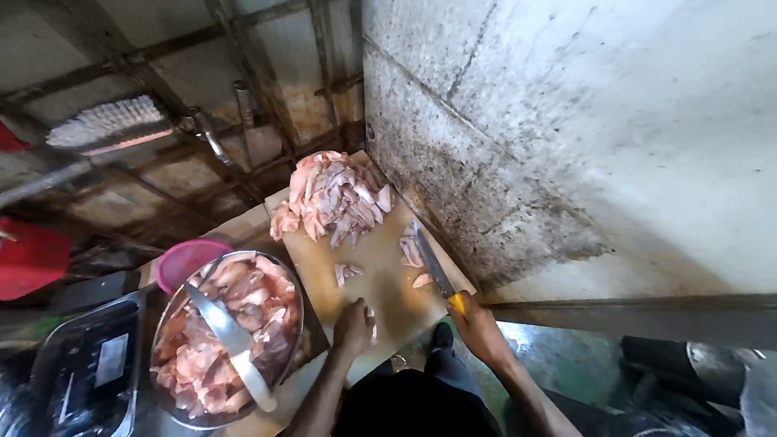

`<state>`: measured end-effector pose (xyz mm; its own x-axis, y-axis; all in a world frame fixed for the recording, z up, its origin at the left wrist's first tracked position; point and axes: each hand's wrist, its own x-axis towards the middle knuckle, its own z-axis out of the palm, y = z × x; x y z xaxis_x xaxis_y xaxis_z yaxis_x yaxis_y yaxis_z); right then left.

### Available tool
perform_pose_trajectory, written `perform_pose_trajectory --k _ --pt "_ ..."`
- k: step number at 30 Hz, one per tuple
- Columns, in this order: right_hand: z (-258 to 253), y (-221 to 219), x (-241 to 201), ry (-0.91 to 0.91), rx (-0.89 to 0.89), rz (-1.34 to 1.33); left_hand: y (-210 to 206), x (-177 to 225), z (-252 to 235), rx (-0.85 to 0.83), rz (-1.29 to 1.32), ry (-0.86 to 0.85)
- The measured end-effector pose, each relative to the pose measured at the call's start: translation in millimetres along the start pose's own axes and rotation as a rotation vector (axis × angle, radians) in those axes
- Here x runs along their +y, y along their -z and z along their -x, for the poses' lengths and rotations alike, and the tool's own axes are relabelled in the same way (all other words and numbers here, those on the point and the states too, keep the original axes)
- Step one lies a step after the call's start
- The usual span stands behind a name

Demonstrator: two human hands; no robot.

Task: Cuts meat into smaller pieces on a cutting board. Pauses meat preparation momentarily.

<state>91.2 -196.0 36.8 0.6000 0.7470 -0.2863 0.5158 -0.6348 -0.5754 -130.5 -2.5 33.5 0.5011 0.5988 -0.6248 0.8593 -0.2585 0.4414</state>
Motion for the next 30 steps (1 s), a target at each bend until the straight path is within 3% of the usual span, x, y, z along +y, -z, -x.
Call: perform_pose_trajectory --k 5,8,13,19,27,30 --pt "33.9 -16.7 13.7 -0.016 -0.031 -0.029 -8.4 -5.8 10.2 0.334 -0.056 -0.366" --pt "54.1 -32.7 24.2 -0.026 -0.054 -0.041 -40.6 -33.5 11.0 0.234 -0.112 -0.469" --pt "81.5 -45.8 37.5 -0.045 -0.115 -0.026 -68.0 -58.2 23.6 0.309 0.069 -0.398" --pt "90.0 -55.1 28.3 -0.101 -0.198 -0.011 -41.6 -23.5 -2.5 0.423 0.082 -0.159" --pt "90.0 -60.1 19.9 -0.095 -0.185 -0.025 -14.1 26.9 -36.0 -0.027 -0.214 -0.096" --pt "92.5 -58.3 23.3 -0.105 -0.163 -0.043 -5.3 25.6 -33.6 -0.023 -0.018 -0.122"
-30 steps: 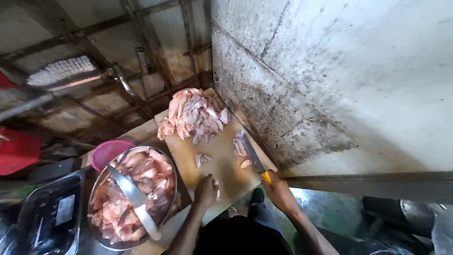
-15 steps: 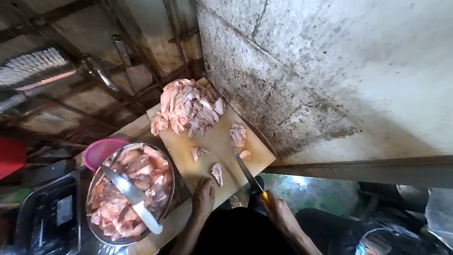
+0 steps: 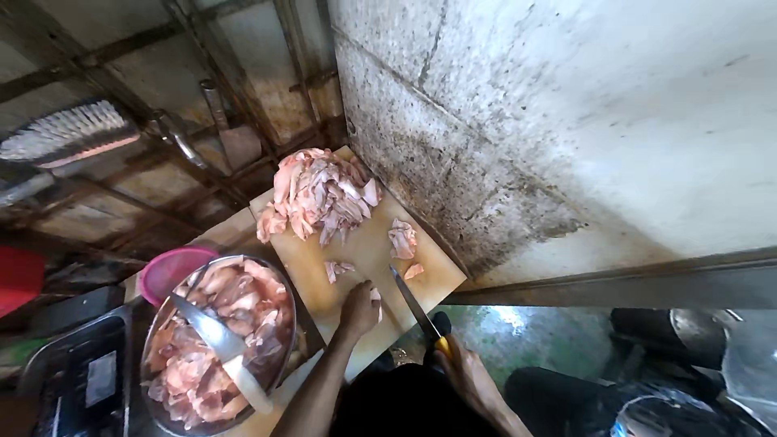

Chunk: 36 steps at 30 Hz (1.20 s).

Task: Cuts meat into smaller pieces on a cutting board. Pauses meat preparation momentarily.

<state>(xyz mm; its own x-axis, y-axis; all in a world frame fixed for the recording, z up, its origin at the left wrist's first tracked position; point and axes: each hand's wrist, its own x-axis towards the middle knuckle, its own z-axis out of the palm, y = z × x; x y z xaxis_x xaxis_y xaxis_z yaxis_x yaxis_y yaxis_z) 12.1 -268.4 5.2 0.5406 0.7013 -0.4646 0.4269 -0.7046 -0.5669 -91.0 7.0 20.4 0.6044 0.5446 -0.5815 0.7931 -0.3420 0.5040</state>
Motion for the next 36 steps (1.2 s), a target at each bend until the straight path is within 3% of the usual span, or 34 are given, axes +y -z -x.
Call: perform_pose_trajectory --k 3,6,10,13,17,20,28,36 --pt "4.5 -2.0 9.7 0.001 0.065 -0.035 4.8 -3.6 15.4 0.241 0.303 -0.048" --pt "5.8 -2.7 15.3 -0.019 0.086 -0.072 -17.2 -25.4 26.5 0.472 0.276 -0.289" --pt "5.5 -3.5 15.2 -0.033 0.053 -0.061 -58.7 -71.0 48.5 0.372 0.070 -0.384" --pt "6.5 -4.1 13.3 -0.018 0.049 -0.051 -68.6 -84.9 60.3 0.499 0.107 -0.337" --pt "3.5 -8.6 11.3 0.005 0.049 -0.041 -60.0 -70.0 57.0 0.489 0.133 -0.114" --pt "2.8 -11.2 4.5 0.018 0.019 -0.010 -56.4 -51.8 43.1 0.433 0.177 -0.047" --pt "-4.3 -23.0 -18.3 0.156 -0.187 0.168 -68.4 -42.8 31.5 0.508 0.345 -0.026" --pt "1.5 -21.0 -42.2 0.055 -0.413 0.170 -78.0 -41.2 25.0 0.641 0.286 -0.045"
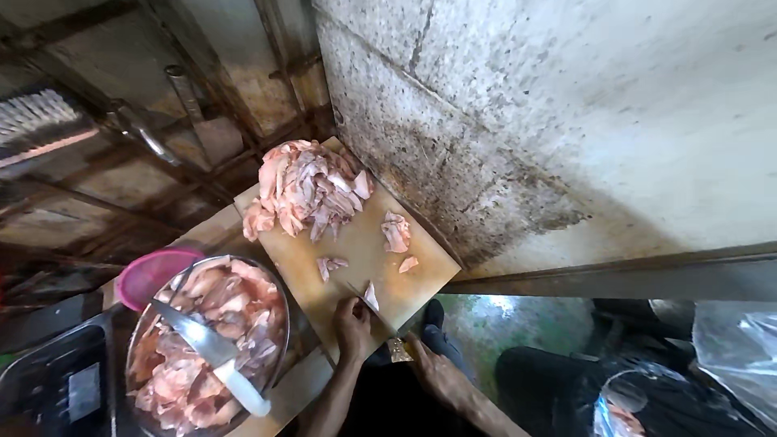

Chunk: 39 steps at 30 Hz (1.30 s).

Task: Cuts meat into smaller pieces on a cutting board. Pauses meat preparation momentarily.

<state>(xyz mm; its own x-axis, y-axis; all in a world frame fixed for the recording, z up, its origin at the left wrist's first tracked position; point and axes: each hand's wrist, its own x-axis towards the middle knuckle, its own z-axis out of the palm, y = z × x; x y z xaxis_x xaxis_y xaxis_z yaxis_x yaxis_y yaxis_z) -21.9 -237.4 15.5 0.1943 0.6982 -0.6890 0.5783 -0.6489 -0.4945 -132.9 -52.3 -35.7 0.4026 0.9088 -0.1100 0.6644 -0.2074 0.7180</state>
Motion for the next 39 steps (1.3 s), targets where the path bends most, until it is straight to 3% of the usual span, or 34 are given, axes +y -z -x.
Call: perform_pose_trajectory --k 6,15,24,28,32,39 --pt "10.5 -8.7 14.4 0.018 -0.006 -0.024 1.9 0.1 -2.9 -0.021 -0.003 0.001" --pt "-45.3 7.1 -31.2 0.072 0.058 -0.141 14.6 14.9 -18.0 -0.169 -0.124 0.042" --pt "46.1 0.8 51.0 -0.057 -0.056 -0.115 5.9 4.0 -12.2 -0.105 -0.011 -0.006" --pt "62.2 -1.8 55.4 -0.045 0.027 -0.148 7.3 -2.2 -6.5 -0.094 0.095 0.004" --pt "40.8 2.5 31.9 -0.006 0.107 -0.147 5.9 -3.6 2.4 -0.046 0.092 -0.041" --pt "-2.9 -1.8 9.2 0.044 0.054 -0.119 1.4 1.9 8.4 0.006 -0.037 -0.095"
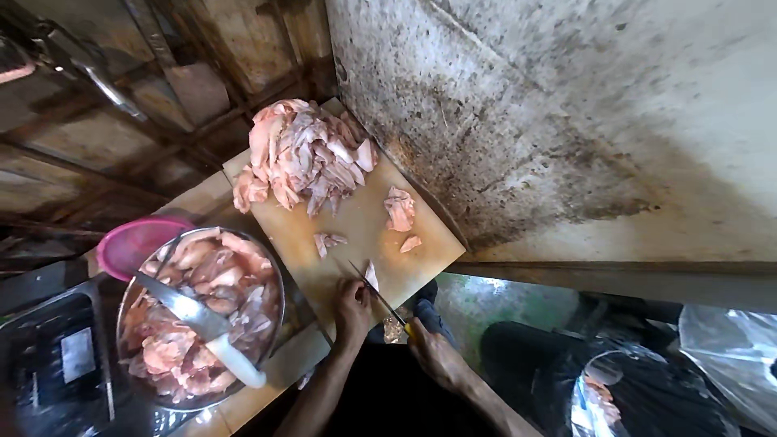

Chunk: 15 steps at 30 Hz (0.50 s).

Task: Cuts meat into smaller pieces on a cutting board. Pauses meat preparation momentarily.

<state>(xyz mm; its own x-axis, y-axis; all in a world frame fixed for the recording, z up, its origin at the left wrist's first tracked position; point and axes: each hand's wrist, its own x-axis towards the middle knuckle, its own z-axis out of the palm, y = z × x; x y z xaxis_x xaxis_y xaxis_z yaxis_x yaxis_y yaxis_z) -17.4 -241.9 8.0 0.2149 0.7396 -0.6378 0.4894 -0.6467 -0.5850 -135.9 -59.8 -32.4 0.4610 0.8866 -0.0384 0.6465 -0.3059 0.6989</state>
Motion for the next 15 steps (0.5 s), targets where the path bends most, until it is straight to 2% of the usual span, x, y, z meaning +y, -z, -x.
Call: perform_pose_trajectory --k 7,13,15 --pt "35.8 1.3 15.5 -0.143 -0.088 0.088 3.2 10.3 -8.1 -0.099 -0.054 0.115" --pt "-15.2 7.2 -58.3 -0.203 -0.057 0.104 11.2 14.9 -15.8 -0.204 -0.125 0.126" --pt "-22.0 12.2 -64.1 -0.202 -0.061 0.104 11.3 13.6 -17.6 -0.197 -0.130 0.100"
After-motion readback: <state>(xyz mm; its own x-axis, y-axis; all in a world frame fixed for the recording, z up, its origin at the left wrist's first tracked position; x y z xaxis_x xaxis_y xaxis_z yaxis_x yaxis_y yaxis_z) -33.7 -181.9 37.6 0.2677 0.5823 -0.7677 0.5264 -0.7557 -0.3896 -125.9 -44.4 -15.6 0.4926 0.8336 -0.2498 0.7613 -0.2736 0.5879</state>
